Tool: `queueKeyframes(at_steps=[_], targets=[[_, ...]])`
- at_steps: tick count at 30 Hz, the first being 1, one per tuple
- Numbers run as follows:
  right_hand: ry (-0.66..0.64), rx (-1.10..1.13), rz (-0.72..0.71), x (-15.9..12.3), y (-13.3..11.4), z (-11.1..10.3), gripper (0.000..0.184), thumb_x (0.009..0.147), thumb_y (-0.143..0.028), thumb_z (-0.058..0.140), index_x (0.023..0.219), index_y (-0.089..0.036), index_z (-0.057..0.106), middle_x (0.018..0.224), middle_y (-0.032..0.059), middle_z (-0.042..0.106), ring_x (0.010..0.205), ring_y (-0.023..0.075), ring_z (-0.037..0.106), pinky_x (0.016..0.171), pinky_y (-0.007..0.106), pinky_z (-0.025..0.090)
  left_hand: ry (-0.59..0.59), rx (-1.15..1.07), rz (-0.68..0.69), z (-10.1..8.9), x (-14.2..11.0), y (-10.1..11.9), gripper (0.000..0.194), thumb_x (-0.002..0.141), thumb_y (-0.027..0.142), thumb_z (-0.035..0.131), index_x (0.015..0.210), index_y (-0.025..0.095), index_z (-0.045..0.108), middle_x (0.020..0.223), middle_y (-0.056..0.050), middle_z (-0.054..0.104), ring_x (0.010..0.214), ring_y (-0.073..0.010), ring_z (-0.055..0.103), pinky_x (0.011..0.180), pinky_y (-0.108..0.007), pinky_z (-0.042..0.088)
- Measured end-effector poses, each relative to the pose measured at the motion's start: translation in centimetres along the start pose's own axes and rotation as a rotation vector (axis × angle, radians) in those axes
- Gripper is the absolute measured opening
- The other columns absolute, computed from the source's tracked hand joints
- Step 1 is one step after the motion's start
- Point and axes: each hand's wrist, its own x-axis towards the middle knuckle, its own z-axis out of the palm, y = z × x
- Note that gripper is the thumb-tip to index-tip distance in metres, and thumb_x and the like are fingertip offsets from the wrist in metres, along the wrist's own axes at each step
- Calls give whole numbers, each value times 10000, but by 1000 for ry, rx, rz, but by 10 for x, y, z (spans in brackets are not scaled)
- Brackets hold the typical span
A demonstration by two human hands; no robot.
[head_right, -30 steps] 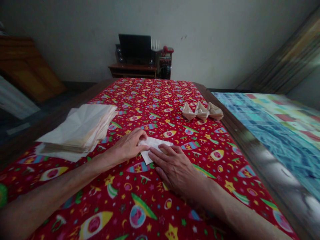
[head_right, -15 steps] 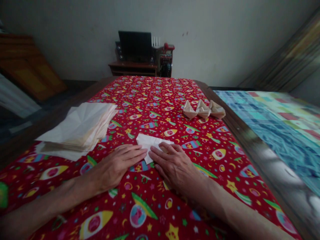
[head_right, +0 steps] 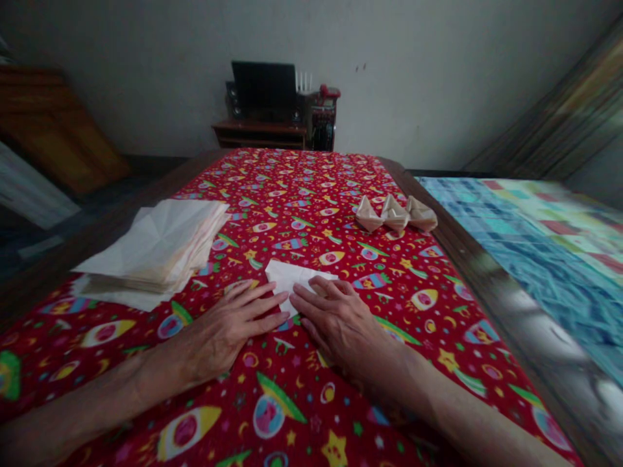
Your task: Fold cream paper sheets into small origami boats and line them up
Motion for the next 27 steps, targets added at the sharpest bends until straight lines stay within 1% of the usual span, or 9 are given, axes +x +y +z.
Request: queueKeyframes(at_steps=[6,8,12,17,19,22,24,26,27], targets=[[2,-7,12,-2,1,1,418,949,-225,373,1362,-220,436,1391,28,472,1282,244,396,1046,459,350,-20,24,10,0,-2,-1,623,812,11,379,1341,340,411,1461,10,374,1361,-273,290,1066,-577,244],[26,-17,9,-2,0,2,418,947,-218,376,1361,-224,436,1385,27,479,1283,244,394,1037,454,357,-15,43,3,0,-2,-2,637,812,15,383,1359,341,385,1464,-11,369,1363,-256,293,1073,-565,242],[39,-18,1,-1,0,4,419,944,-225,379,1359,-216,439,1388,36,475,1286,242,391,1040,442,349,24,90,-54,-3,2,-4,638,817,59,432,1397,308,340,1477,-100,330,1356,-242,315,1090,-520,244],[49,-12,16,-1,-1,3,412,949,-228,359,1351,-220,449,1381,25,484,1276,242,399,1033,442,346,48,113,-70,-6,6,-12,601,816,75,452,1364,315,399,1458,-100,366,1340,-244,346,1073,-523,274],[50,-14,15,-1,-1,3,404,947,-231,363,1339,-214,464,1372,32,493,1272,247,403,1029,443,347,91,107,-81,-5,7,-17,571,818,75,447,1353,272,421,1442,-98,395,1326,-232,371,1078,-514,274],[43,0,17,-1,0,4,399,946,-236,369,1330,-210,472,1367,36,499,1278,251,393,1042,453,334,196,66,-79,-3,12,-30,468,846,80,428,1286,220,501,1340,-68,528,1232,-190,490,1086,-464,293],[26,21,12,-1,1,4,398,949,-246,365,1331,-208,468,1374,43,490,1282,253,388,1045,463,332,289,18,-85,-1,21,-39,385,885,109,418,1236,198,545,1256,-51,601,1152,-162,554,1071,-410,334],[23,50,7,-1,1,3,390,950,-253,368,1323,-209,473,1369,51,494,1280,251,390,1046,468,334,401,-42,-85,2,34,-48,311,914,177,434,1186,177,586,1187,-57,641,1100,-155,577,1011,-346,407],[34,68,5,0,1,3,383,950,-253,372,1316,-213,479,1357,51,506,1278,247,394,1047,466,334,418,-71,-74,3,41,-51,291,914,217,463,1168,171,598,1159,-61,651,1091,-161,575,988,-331,426]])
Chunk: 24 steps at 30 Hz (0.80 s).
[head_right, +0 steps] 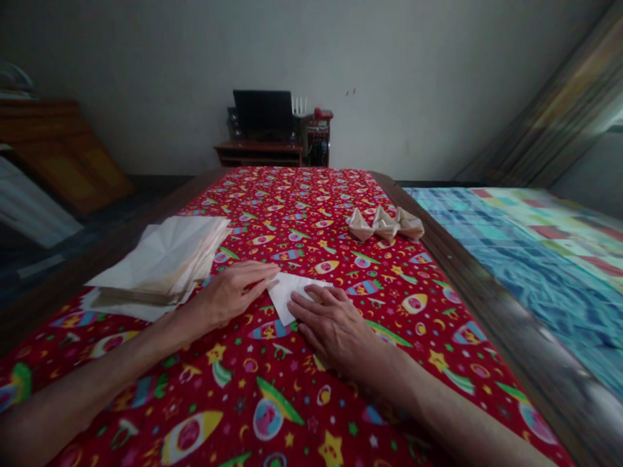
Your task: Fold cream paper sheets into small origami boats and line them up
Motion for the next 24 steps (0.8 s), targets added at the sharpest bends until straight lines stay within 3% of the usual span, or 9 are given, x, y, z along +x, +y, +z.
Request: queueKeyframes(at_steps=[5,8,12,16,24], targets=[[159,107,25,-1,13,8,329,959,-243,379,1256,-247,523,1298,46,557,1233,198,452,1021,399,390,-124,-33,-5,13,21,-5,411,826,329,622,1211,196,563,1143,-73,582,1074,-214,539,941,-358,450],[375,46,205,-5,28,18,383,921,-318,473,1288,-207,486,1271,114,557,1170,245,501,971,441,425,-157,-46,-43,14,23,-6,429,803,345,649,1203,217,564,1109,-57,561,1041,-214,539,920,-360,453],[326,14,282,-9,42,22,480,852,-413,575,1275,-205,483,1161,125,575,1024,252,555,852,418,483,-175,-76,-79,12,22,-8,414,782,317,677,1166,192,585,1071,-50,553,1018,-205,540,906,-337,453],[259,25,282,-5,45,16,378,837,-399,596,1177,-249,532,1023,87,582,930,232,557,789,385,488,-205,-100,-108,10,25,-7,362,764,283,695,1104,181,625,1011,-41,564,948,-184,569,862,-303,469],[269,27,247,2,40,11,236,864,-358,562,1069,-242,543,953,68,568,846,203,540,728,346,469,-226,-77,-216,2,31,-1,299,720,245,726,1005,184,657,958,-32,581,891,-182,590,808,-294,483]])
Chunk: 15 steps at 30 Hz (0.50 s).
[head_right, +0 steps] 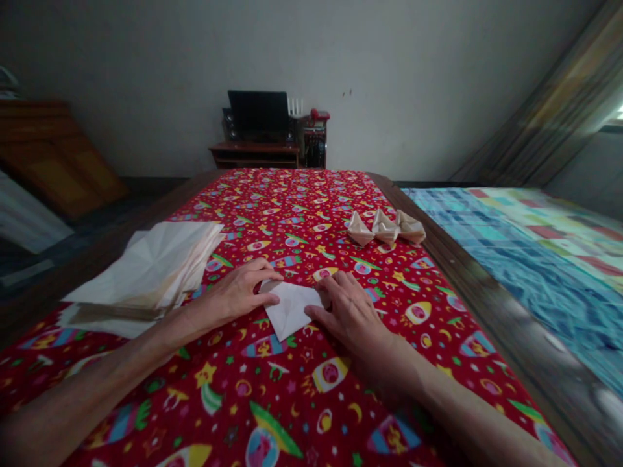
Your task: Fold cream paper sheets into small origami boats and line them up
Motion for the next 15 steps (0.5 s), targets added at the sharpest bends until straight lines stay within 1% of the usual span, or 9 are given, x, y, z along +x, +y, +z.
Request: queueKeyframes(at_steps=[4,8,10,15], targets=[[2,-37,30,-2,3,3,250,847,-381,580,1047,-234,554,921,70,567,839,214,536,713,352,464,2,1,-32,-1,2,-2,270,706,257,733,950,187,644,912,-21,579,865,-184,585,785,-305,483],[4,-23,72,-3,4,6,253,838,-392,593,1016,-216,552,895,64,559,812,202,529,683,330,461,3,-27,27,0,2,-6,254,707,240,730,929,177,625,950,-28,583,913,-191,571,818,-314,472],[19,-4,84,-3,1,5,251,844,-379,590,1022,-208,544,913,70,557,819,201,527,678,327,462,13,-33,58,0,2,-7,254,706,229,731,926,177,615,958,-28,581,928,-191,565,825,-314,470],[64,-1,23,-5,-4,6,210,878,-309,545,1070,-225,536,1014,88,572,905,224,533,725,357,470,43,-26,97,0,1,-5,236,703,187,730,889,176,584,959,-27,577,939,-193,557,825,-317,470]])
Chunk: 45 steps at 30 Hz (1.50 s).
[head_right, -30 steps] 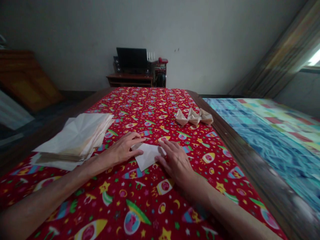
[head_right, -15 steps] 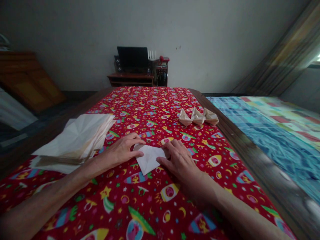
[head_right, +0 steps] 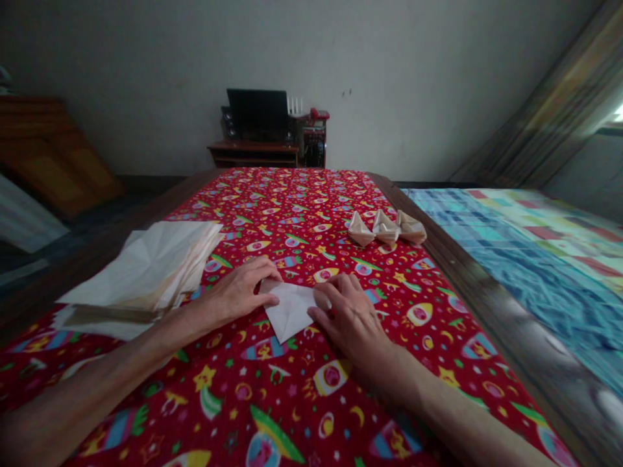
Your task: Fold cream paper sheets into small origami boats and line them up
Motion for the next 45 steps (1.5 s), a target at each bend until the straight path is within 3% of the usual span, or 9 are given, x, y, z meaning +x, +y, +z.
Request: queueKeyframes(at_steps=[3,8,14,19,24,29,36,41,45], targets=[[2,4,-9,-3,4,5,202,877,-313,536,1062,-231,534,996,92,597,909,237,554,729,372,481,1,-1,-1,0,1,2,243,701,184,727,889,183,572,950,-23,582,930,-196,562,820,-325,473],[-15,61,97,-1,13,13,353,833,-403,582,1107,-191,515,973,88,615,840,214,589,714,346,481,-24,-16,-62,2,4,6,256,689,200,729,907,183,597,953,-29,615,930,-203,585,830,-332,478],[-101,32,170,12,2,8,272,767,-440,651,846,-197,557,778,27,601,690,174,566,578,272,409,-37,-110,-25,4,10,7,172,785,290,653,919,183,642,948,-39,635,918,-186,589,823,-309,477],[40,11,78,11,-3,15,321,780,-496,631,898,-209,548,858,48,611,808,206,577,692,316,430,-37,-92,12,9,9,7,270,707,298,737,924,181,626,974,-45,606,958,-208,564,815,-322,466],[-67,68,182,19,-6,13,174,778,-340,644,823,-191,565,773,22,593,703,167,553,607,267,400,0,-65,-1,13,10,5,302,633,258,783,866,177,609,950,-35,581,947,-215,544,818,-341,464],[-88,204,234,24,-11,6,64,761,-213,621,721,-192,576,711,0,596,653,141,546,570,238,373,-11,-27,-27,9,10,6,239,642,258,779,794,173,615,879,-21,581,877,-194,547,746,-307,461],[-38,200,115,17,-9,6,37,804,-163,562,779,-188,571,752,23,586,686,146,523,590,242,378,8,-51,41,6,4,7,86,730,196,721,760,178,643,789,-9,619,812,-171,562,700,-271,423],[-8,17,-86,14,-13,3,167,869,-146,474,722,-180,547,710,39,565,660,154,461,576,262,349,51,-43,116,7,0,7,70,805,133,624,748,173,635,764,-5,607,777,-146,558,700,-250,429],[-84,-185,-239,10,-17,-6,227,919,-168,432,741,-162,573,744,65,569,688,177,438,606,297,357,40,123,251,4,-8,10,107,879,147,530,812,159,613,832,-29,593,847,-171,523,784,-284,428]])
